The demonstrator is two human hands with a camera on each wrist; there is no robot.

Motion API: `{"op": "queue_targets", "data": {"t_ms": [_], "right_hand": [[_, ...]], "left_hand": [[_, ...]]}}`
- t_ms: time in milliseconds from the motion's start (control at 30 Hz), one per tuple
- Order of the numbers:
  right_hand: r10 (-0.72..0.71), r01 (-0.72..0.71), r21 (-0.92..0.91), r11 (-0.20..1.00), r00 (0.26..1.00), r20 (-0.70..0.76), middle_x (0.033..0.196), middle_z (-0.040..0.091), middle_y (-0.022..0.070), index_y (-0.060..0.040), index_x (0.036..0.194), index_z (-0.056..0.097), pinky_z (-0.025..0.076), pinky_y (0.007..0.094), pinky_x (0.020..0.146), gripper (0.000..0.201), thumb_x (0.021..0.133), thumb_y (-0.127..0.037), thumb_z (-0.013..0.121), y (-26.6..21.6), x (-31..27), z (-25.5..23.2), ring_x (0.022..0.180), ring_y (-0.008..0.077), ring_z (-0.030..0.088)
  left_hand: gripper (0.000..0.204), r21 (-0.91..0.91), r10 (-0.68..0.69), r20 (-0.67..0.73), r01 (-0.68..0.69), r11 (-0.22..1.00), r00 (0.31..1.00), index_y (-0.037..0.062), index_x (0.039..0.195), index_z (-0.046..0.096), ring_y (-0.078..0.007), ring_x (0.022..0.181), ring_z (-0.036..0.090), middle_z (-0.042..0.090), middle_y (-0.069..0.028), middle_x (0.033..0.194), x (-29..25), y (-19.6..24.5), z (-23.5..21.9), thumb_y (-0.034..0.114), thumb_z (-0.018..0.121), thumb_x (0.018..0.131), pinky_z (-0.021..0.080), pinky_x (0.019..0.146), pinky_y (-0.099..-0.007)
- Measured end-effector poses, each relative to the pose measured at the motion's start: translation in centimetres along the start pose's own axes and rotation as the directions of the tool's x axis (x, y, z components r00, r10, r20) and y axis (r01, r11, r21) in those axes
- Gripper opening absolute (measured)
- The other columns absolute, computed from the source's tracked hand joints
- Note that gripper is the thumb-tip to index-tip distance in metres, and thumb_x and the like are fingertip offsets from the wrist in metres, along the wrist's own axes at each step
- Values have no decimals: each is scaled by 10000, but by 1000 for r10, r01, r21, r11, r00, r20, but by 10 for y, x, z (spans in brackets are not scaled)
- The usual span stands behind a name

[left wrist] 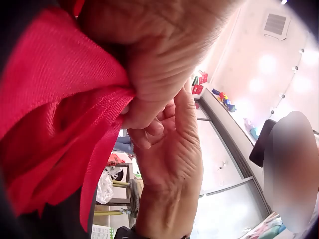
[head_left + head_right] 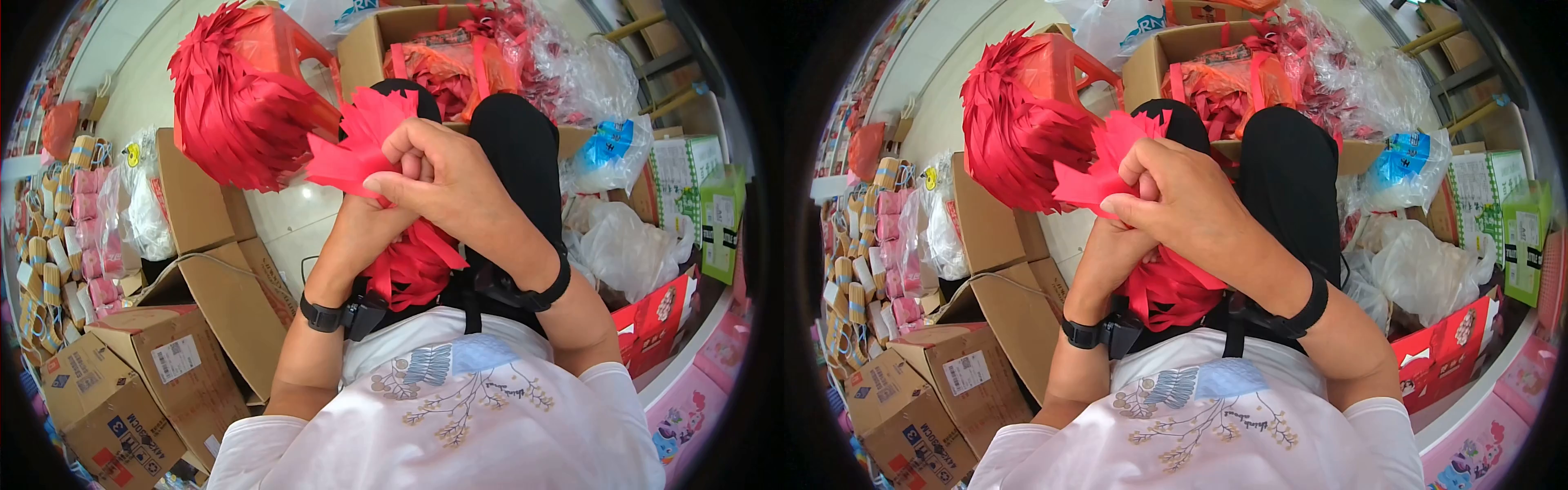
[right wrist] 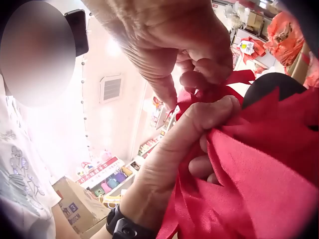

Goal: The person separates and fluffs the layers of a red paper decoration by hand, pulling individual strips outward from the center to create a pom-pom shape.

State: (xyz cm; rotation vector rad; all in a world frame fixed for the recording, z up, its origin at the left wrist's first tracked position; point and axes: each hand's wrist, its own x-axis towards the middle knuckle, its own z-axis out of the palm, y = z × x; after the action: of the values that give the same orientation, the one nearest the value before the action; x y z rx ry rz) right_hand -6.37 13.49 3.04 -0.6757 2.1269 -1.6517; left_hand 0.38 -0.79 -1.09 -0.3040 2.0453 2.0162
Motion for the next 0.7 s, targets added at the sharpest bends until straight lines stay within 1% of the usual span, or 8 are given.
{"op": "queue_targets", "data": {"t_ms": [67, 167, 200, 267, 500, 600, 667, 700], "right_hand": [[30, -30, 64, 998, 1000, -7, 716, 502, 18, -16, 850, 558, 399, 286, 579, 254, 813, -149, 771, 2, -1, 1, 648, 107, 447], [20, -17, 75, 997, 999, -27, 701, 420, -85, -49, 858, 564, 306, 200, 533, 242, 853, -158, 780, 11, -2, 4, 629, 8, 360], [40, -38, 97, 995, 999, -16, 700, 420, -88, -51, 857, 563, 306, 197, 535, 238, 859, -157, 776, 13, -2, 3, 630, 6, 360], [80, -81, 139, 987, 997, 8, 699, 421, -95, -57, 854, 562, 305, 192, 537, 230, 870, -157, 768, 15, -2, 3, 633, 2, 361], [68, -69, 151, 986, 998, 12, 706, 433, -93, -64, 840, 557, 306, 190, 539, 228, 880, -160, 760, 13, -1, 2, 637, -5, 368], [65, -67, 162, 984, 998, 17, 712, 441, -91, -64, 842, 556, 308, 190, 540, 226, 878, -154, 760, 14, 0, 1, 637, -8, 374], [79, -84, 186, 979, 996, 32, 717, 446, -90, -62, 845, 554, 311, 191, 541, 225, 875, -148, 760, 14, -1, 1, 637, -8, 379], [99, -104, 181, 978, 994, 40, 716, 451, -72, -56, 840, 548, 327, 208, 549, 239, 863, -163, 760, 13, -1, 1, 649, 11, 387]], "left_hand": [[184, 2, -15, 5, 15, 1000, 1000, 44, 1048, 599, -30, 694, 536, 580, 41, 827, 0, 3, -1, 113, 675, 895, 434, 542, -218], [174, 0, -74, 15, 74, 997, 997, 42, 1037, 600, -28, 691, 532, 577, 45, 824, -1, 1, -3, 109, 673, 893, 431, 541, -219], [172, -2, -94, 20, 94, 996, 995, 41, 1035, 600, -27, 690, 530, 576, 47, 823, -1, 0, -3, 108, 672, 893, 431, 541, -219], [167, -8, -84, 7, 84, 996, 996, 35, 1031, 601, -30, 687, 531, 576, 44, 827, -2, 1, -3, 98, 665, 890, 432, 541, -221], [155, -11, 12, -22, -12, 1000, 1000, 11, 1019, 609, -52, 739, 551, 588, 28, 846, 0, 2, 0, 62, 643, 877, 459, 589, -231], [172, -10, -28, -5, 28, 1000, 1000, 13, 1037, 614, -57, 774, 556, 600, 24, 876, -1, 2, -1, 60, 642, 874, 469, 619, -235], [119, 0, 20, -13, -20, 1000, 1000, 32, 974, 633, -64, 664, 559, 595, 20, 771, -1, 1, 0, 113, 652, 889, 443, 556, -229], [112, 1, 37, -12, -37, 999, 999, 37, 953, 638, -65, 638, 560, 595, 19, 747, -1, 1, 0, 129, 656, 893, 437, 541, -228]]}}
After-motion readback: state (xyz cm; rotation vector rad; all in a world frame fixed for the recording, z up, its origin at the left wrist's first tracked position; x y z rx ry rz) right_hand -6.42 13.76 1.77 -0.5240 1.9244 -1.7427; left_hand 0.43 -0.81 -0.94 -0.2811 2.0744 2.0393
